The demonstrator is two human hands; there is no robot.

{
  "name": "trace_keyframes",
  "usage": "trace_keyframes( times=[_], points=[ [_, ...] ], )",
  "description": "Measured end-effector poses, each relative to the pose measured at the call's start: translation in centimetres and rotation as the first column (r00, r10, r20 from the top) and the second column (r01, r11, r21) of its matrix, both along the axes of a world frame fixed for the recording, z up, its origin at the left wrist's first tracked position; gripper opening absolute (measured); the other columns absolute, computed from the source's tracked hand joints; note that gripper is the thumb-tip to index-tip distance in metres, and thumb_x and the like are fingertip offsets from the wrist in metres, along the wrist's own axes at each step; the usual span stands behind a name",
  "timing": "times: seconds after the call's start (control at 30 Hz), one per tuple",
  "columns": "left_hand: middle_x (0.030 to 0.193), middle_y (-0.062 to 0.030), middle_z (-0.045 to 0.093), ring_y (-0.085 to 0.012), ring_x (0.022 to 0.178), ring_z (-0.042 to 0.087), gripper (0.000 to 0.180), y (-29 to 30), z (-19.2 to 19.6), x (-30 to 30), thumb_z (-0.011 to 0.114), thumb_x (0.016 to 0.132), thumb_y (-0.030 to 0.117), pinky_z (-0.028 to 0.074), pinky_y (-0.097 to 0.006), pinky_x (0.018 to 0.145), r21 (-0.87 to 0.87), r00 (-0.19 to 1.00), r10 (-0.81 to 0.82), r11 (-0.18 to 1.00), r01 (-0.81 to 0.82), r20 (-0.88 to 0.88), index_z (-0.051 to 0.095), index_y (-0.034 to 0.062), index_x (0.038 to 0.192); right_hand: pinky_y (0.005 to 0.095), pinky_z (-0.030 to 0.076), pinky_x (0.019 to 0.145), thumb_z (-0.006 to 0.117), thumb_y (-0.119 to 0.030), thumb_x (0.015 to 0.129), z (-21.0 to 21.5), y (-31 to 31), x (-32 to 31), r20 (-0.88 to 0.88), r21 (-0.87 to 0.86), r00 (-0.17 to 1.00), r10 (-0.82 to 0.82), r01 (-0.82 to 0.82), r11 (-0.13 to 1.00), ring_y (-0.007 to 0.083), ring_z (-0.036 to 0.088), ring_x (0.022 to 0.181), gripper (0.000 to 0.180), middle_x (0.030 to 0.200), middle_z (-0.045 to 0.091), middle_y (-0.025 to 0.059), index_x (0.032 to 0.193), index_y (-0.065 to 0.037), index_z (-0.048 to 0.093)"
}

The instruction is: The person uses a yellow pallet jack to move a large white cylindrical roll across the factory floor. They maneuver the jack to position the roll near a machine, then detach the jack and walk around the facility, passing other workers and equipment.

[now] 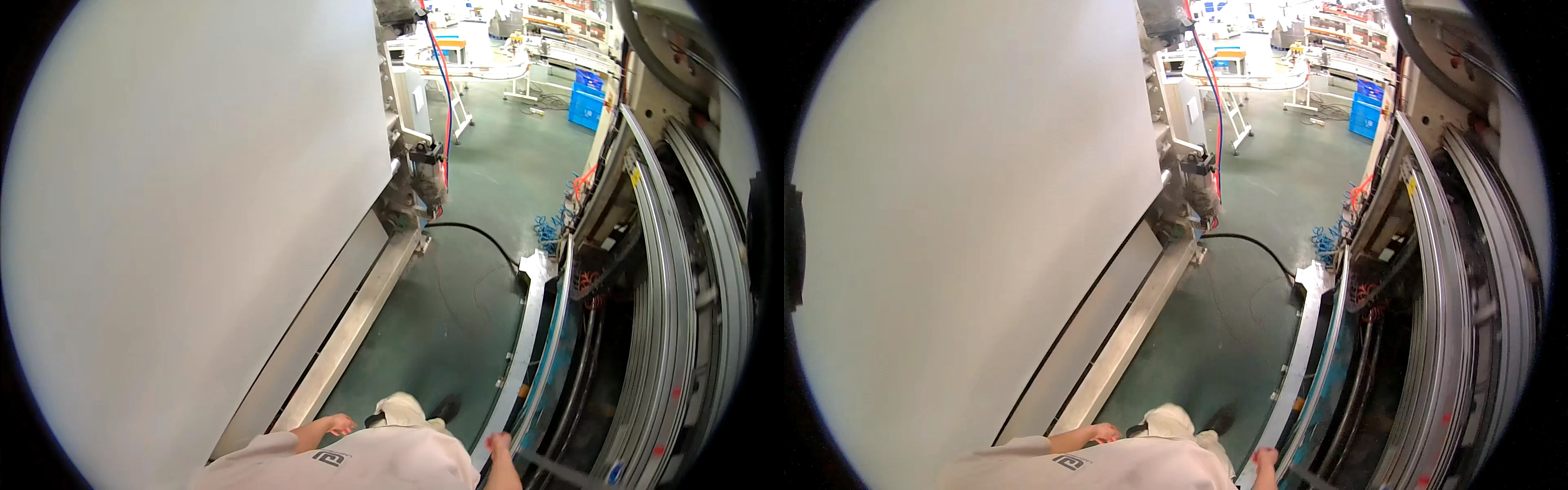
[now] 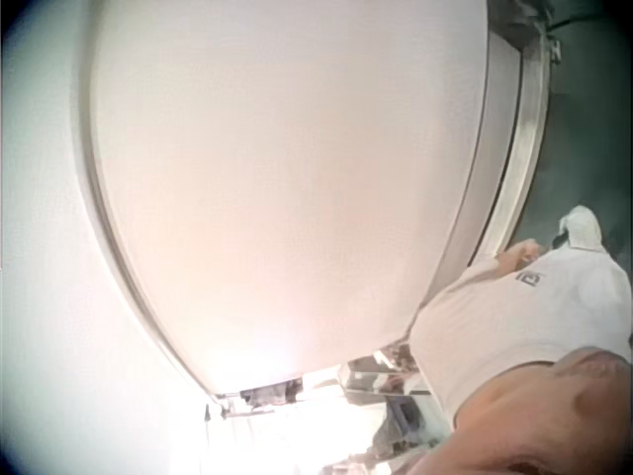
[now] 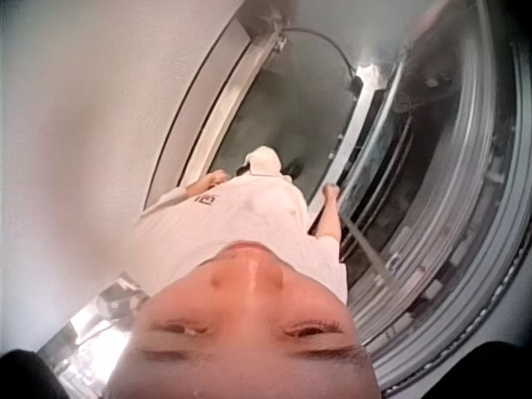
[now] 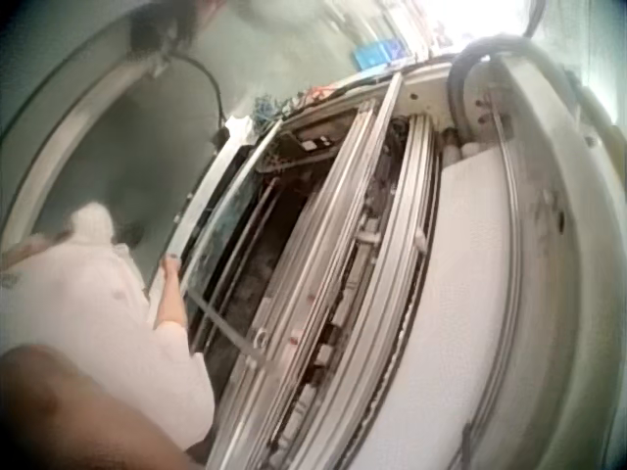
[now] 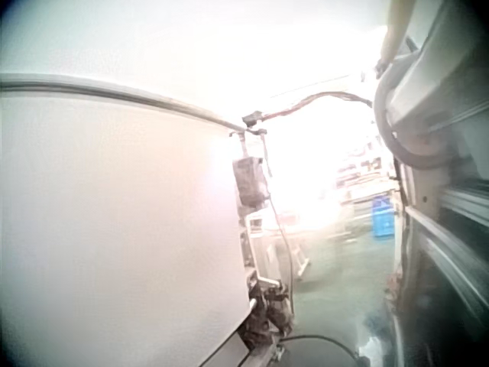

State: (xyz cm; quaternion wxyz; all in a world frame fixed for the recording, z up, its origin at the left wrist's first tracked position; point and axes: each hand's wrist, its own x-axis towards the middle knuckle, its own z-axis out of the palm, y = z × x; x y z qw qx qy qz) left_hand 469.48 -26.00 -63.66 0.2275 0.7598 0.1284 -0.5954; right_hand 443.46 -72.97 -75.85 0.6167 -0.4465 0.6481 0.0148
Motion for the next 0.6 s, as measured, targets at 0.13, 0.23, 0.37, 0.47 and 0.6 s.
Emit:
trace_keyframes(
  times=[0.13,0.23,0.37,0.47,0.6],
  points=[
    [0.088,0.0017,0.062,-0.0108,0.075,0.057,0.030,-5.8,-2.8,5.6,0.061,0.084,0.037,0.046,-0.036,0.069,-0.027,0.998,0.061,0.998,-0.061,-0.015,0.064,0.0155,0.105,0.0294,0.049,0.044,0.053,-0.006,0.087,4.8,-14.1,18.0,0.132,-0.141,0.971,0.197,-0.178,0.974,0.0178,0.059,0.055,0.007,0.072,0.059,0.0088,0.092,-0.002,0.054],
    [0.087,0.0009,0.063,-0.0107,0.075,0.057,0.030,-12.0,-4.1,11.7,0.062,0.083,0.037,0.046,-0.035,0.067,-0.064,0.995,0.100,0.993,-0.098,0.018,0.063,0.0136,0.102,0.0269,0.049,0.046,0.056,-0.010,0.087,6.9,-21.2,29.4,0.172,-0.193,0.948,0.269,-0.236,0.953,0.0162,0.061,0.056,0.010,0.074,0.063,0.0090,0.092,-0.002,0.057],
    [0.086,-0.0007,0.063,-0.0124,0.077,0.057,0.029,-20.0,-5.8,23.1,0.062,0.082,0.035,0.046,-0.035,0.064,-0.070,0.997,-0.024,0.997,0.030,0.079,0.064,0.0112,0.098,0.0270,0.047,0.045,0.059,-0.012,0.084,6.4,-27.7,39.2,0.166,-0.195,0.921,0.352,-0.319,0.927,0.0156,0.060,0.054,0.011,0.068,0.063,0.0091,0.088,-0.001,0.060],
    [0.081,-0.0019,0.064,-0.0139,0.073,0.058,0.028,-28.0,-3.0,33.8,0.061,0.080,0.034,0.047,-0.034,0.063,-0.099,0.994,0.064,0.994,-0.056,0.084,0.067,0.0111,0.095,0.0325,0.042,0.034,0.052,-0.003,0.080,3.3,-31.8,42.5,0.080,-0.143,0.956,0.281,-0.268,0.953,0.0191,0.055,0.041,0.008,0.057,0.058,0.0114,0.082,0.003,0.058],
    [0.088,-0.0072,0.068,-0.0180,0.081,0.064,0.036,-39.1,2.5,45.7,0.061,0.081,0.036,0.051,-0.033,0.072,-0.169,0.885,0.000,0.982,0.089,0.466,0.066,0.0086,0.103,0.0392,0.045,0.039,0.053,-0.005,0.083,-0.4,-38.5,46.1,-0.107,0.126,0.931,0.349,-0.336,0.933,0.0270,0.059,0.048,0.011,0.065,0.059,0.0149,0.093,0.000,0.051]
  ],
)
